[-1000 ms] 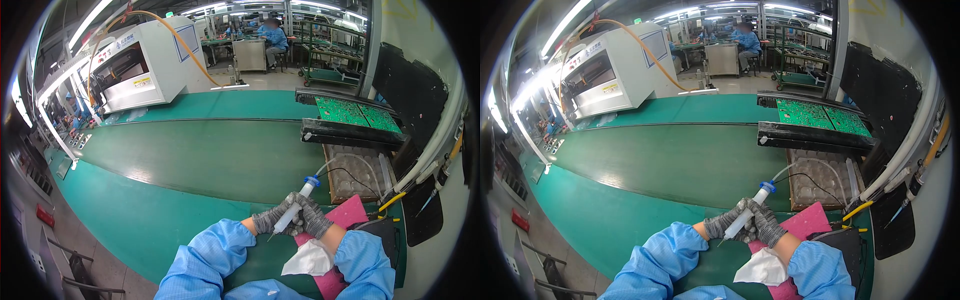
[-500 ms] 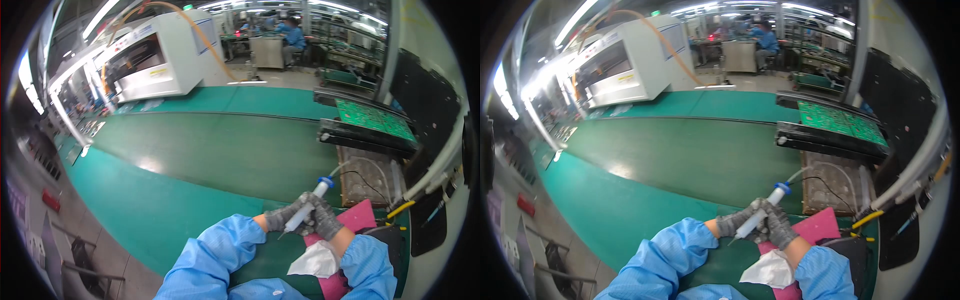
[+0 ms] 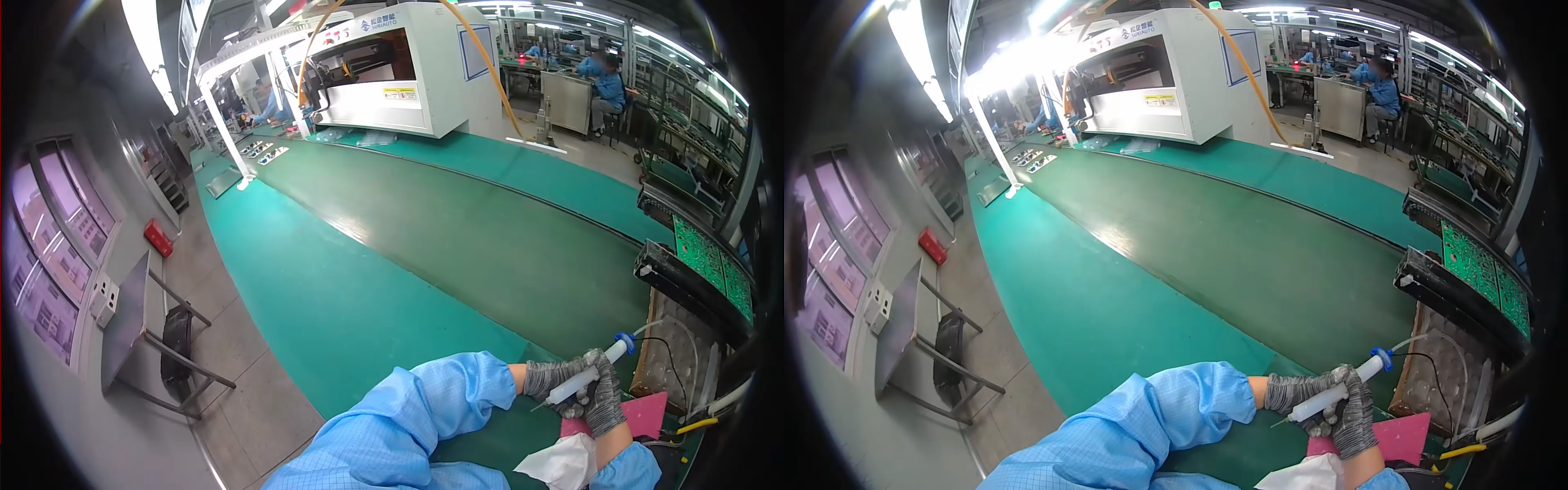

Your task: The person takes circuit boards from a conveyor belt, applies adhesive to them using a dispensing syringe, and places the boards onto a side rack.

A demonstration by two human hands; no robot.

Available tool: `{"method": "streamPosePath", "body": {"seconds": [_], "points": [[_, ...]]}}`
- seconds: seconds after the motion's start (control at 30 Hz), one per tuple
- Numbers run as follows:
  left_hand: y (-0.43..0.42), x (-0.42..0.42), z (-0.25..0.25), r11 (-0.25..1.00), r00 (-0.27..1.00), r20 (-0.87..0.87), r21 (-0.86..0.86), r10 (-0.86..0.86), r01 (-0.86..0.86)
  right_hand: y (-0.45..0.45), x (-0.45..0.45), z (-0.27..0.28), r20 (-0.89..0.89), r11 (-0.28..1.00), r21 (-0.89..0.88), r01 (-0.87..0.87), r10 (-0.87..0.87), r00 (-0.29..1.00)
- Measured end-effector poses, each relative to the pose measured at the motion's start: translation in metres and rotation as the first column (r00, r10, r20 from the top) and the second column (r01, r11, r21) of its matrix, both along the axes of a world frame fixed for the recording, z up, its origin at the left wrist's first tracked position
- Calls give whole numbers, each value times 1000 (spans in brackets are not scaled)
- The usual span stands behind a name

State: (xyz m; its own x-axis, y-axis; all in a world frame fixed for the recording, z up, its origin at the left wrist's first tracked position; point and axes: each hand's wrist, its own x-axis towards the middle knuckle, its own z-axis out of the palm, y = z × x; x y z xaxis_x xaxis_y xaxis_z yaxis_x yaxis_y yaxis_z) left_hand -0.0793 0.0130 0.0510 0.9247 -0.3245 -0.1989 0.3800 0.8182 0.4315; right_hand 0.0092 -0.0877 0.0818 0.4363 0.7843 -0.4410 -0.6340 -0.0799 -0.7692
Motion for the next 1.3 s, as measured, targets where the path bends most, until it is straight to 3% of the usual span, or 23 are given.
{"method": "streamPosePath", "body": {"seconds": [0.6,0.7,0.9,1.0,1.1,1.2,1.3], "points": [[-2,-3,3,995,997,-43,78,58,-55,0,0,1,30,1000,10,-14,14,999],[-4,-4,4,996,996,-51,-30,80,-81,1,-6,9,25,1000,5,19,-19,1000],[-1,3,-10,997,999,-29,-78,16,-19,1,-3,5,11,1000,10,12,-12,1000],[-1,8,-16,998,995,-104,-59,6,-12,0,-4,8,12,1000,-18,10,-10,1000],[-1,7,-12,998,993,-110,-32,51,-55,2,-4,5,-16,999,48,4,-3,1000],[3,4,-8,998,999,2,-46,-49,49,3,-3,3,4,997,72,-5,5,1000],[3,1,-4,1000,1000,-23,14,2,-2,2,1,-2,-24,990,131,-42,46,999]]}}
